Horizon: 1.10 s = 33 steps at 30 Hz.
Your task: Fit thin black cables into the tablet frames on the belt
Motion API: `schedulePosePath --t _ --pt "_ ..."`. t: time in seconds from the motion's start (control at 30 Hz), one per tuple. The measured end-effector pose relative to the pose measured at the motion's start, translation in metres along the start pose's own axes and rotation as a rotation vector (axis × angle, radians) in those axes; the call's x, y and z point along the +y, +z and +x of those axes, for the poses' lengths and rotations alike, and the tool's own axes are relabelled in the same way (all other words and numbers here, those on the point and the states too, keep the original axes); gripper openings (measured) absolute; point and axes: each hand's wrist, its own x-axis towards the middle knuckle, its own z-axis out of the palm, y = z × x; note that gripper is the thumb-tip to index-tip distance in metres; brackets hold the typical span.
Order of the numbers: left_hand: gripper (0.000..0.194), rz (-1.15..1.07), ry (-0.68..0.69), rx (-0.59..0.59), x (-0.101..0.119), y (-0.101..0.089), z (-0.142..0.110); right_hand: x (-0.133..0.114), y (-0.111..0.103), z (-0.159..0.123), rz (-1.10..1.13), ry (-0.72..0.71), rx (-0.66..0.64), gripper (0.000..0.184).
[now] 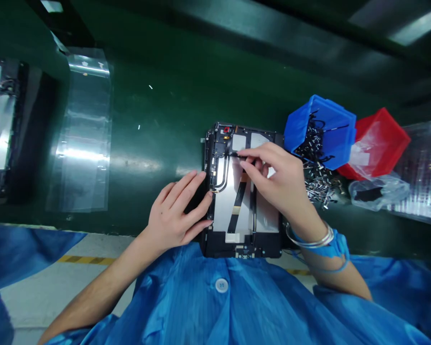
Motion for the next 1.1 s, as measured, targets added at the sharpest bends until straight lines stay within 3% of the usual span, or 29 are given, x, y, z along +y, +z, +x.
schedulePosePath --t 0.1,0.2,0.7,0.93,1.1 --pt "0.039 0.042 0.034 -0.058 -0.001 -0.005 0.007 0.000 0.002 0.017 0.008 0.058 -0.044 0.012" --pt "0.042 -0.008 0.069 -0.028 -0.002 -0.005 0.011 0.000 0.004 0.027 0.039 0.101 -0.079 0.008" --pt "0.052 -0.048 0.080 -0.074 -0.007 0.004 0.008 -0.002 -0.003 0.031 0.360 0.247 -0.216 0.012" --pt "0.051 -0.057 0.126 -0.135 -0.009 0.001 0.014 -0.001 0.005 0.031 0.242 0.177 -0.124 0.010" --pt "0.051 -0.036 0.193 -0.180 -0.014 -0.001 0.019 0.000 0.005 0.028 0.272 0.175 -0.158 0.011"
